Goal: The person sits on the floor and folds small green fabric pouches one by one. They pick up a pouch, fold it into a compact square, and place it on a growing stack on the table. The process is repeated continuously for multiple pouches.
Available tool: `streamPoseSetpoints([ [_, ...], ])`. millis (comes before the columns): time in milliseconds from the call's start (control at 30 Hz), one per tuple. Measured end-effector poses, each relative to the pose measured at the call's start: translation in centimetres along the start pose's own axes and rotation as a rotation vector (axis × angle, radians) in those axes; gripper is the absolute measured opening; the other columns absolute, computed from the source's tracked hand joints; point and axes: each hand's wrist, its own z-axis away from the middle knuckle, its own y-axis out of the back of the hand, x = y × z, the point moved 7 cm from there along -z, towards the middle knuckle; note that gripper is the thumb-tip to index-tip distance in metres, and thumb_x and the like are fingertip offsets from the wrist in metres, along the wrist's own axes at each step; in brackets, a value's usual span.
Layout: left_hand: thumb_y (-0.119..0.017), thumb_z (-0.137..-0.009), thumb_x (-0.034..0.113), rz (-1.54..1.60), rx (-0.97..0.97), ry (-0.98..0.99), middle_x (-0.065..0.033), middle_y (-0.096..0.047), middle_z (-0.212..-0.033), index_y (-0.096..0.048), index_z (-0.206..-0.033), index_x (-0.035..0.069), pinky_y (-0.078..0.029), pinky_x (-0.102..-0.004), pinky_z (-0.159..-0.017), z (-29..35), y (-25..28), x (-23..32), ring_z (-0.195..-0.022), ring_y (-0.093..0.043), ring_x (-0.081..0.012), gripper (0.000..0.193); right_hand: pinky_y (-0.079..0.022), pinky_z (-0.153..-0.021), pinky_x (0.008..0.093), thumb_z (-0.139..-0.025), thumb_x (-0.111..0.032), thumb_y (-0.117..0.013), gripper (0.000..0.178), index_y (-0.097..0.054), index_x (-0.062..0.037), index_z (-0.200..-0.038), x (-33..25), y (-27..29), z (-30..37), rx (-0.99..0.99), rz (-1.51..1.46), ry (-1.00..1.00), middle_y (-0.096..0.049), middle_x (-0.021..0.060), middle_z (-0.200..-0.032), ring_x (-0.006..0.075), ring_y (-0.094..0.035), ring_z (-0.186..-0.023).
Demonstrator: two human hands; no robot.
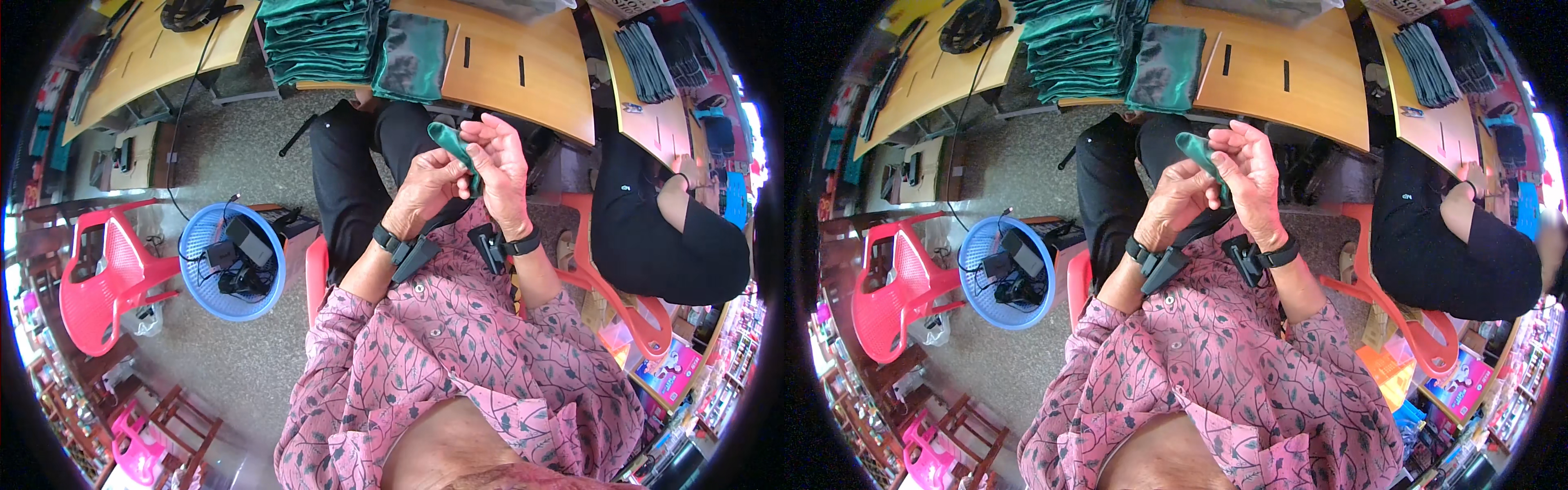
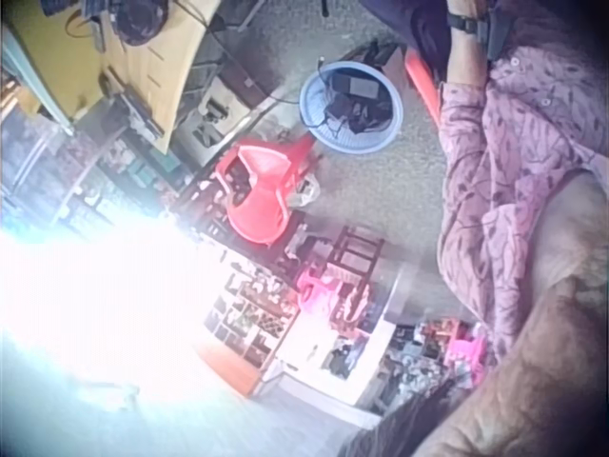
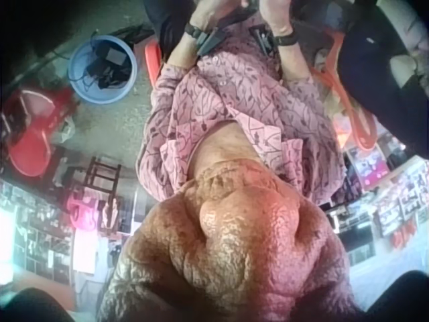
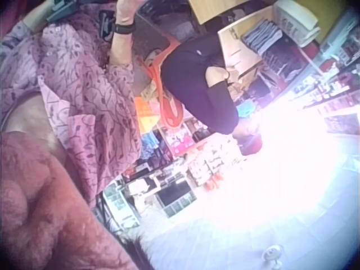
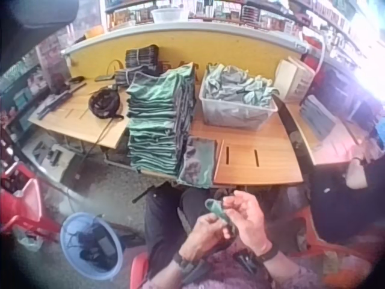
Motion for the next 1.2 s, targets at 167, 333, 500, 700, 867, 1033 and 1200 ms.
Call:
streamPoseSetpoints([
  [167, -0.070, -0.090, 0.014, 0.038, -0.025, -0.037, -0.0028, -0.066, -0.083, -0.067, -0.104, 0.004, -0.052, -0.0265, -0.057, -0.3, 1.0, -0.1, -0.064, -0.062, -0.0120, 0.017, -0.048, -0.093, 0.0295, -0.090, -0.006, -0.071, 0.046, -0.049, 0.0015, -0.130, 1.8, 0.9, -0.3, 0.033, -0.026, -0.202, -0.057, 0.0102, -0.122, 0.0150, -0.055, -0.108],
  [333, -0.074, -0.087, 0.014, 0.113, -0.085, -0.065, -0.0048, -0.067, -0.080, -0.068, -0.101, 0.002, -0.053, -0.0271, -0.057, -0.1, 0.6, 0.9, -0.062, -0.062, -0.0128, 0.019, -0.053, -0.079, 0.0280, -0.090, -0.012, -0.072, 0.046, -0.051, 0.0044, -0.127, 2.3, -0.1, -0.3, -0.086, -0.151, -0.335, -0.061, 0.0095, -0.112, 0.0137, -0.061, -0.096],
  [500, -0.075, -0.086, 0.015, 0.110, -0.162, -0.114, -0.0045, -0.067, -0.079, -0.068, -0.100, 0.001, -0.053, -0.0274, -0.057, 0.2, 1.0, 2.0, -0.062, -0.061, -0.0124, 0.021, -0.055, -0.066, 0.0276, -0.089, -0.021, -0.074, 0.048, -0.052, 0.0044, -0.123, 3.2, -1.3, 0.0, -0.224, -0.229, -0.452, -0.064, 0.0083, -0.098, 0.0150, -0.065, -0.076],
  [700, -0.073, -0.087, 0.013, -0.038, -0.107, -0.117, -0.0057, -0.068, -0.086, -0.066, -0.106, 0.000, -0.056, -0.0296, -0.060, 0.5, 1.2, 2.5, -0.067, -0.064, -0.0139, 0.023, -0.055, -0.060, 0.0280, -0.089, -0.027, -0.074, 0.048, -0.053, 0.0036, -0.119, 3.8, -1.2, -0.3, -0.255, -0.220, -0.503, -0.064, 0.0084, -0.091, 0.0166, -0.065, -0.067],
  [867, -0.070, -0.089, 0.010, -0.033, -0.055, -0.146, -0.0068, -0.069, -0.089, -0.066, -0.109, 0.000, -0.058, -0.0311, -0.063, 0.2, 1.5, 2.3, -0.069, -0.065, -0.0145, 0.022, -0.053, -0.054, 0.0278, -0.090, -0.025, -0.073, 0.041, -0.055, 0.0022, -0.115, 4.4, -1.2, -0.6, -0.226, -0.274, -0.522, -0.064, 0.0074, -0.087, 0.0157, -0.062, -0.064],
  [1033, -0.068, -0.091, 0.008, -0.102, 0.074, -0.201, -0.0064, -0.069, -0.086, -0.068, -0.104, 0.000, -0.056, -0.0283, -0.063, 0.2, 2.4, 2.3, -0.067, -0.064, -0.0134, 0.015, -0.050, -0.056, 0.0260, -0.088, -0.020, -0.075, 0.037, -0.058, 0.0008, -0.112, 4.5, -0.5, -1.0, -0.014, -0.158, -0.431, -0.064, 0.0047, -0.089, 0.0117, -0.061, -0.067],
  [1200, -0.066, -0.093, 0.009, -0.314, 0.133, -0.188, -0.0036, -0.066, -0.076, -0.068, -0.100, -0.001, -0.051, -0.0248, -0.060, 0.3, 2.4, 3.0, -0.063, -0.062, -0.0109, 0.012, -0.049, -0.067, 0.0222, -0.088, -0.016, -0.076, 0.030, -0.061, -0.0026, -0.110, 4.6, -0.1, -1.4, 0.054, -0.112, -0.389, -0.065, 0.0008, -0.092, 0.0071, -0.061, -0.081],
])
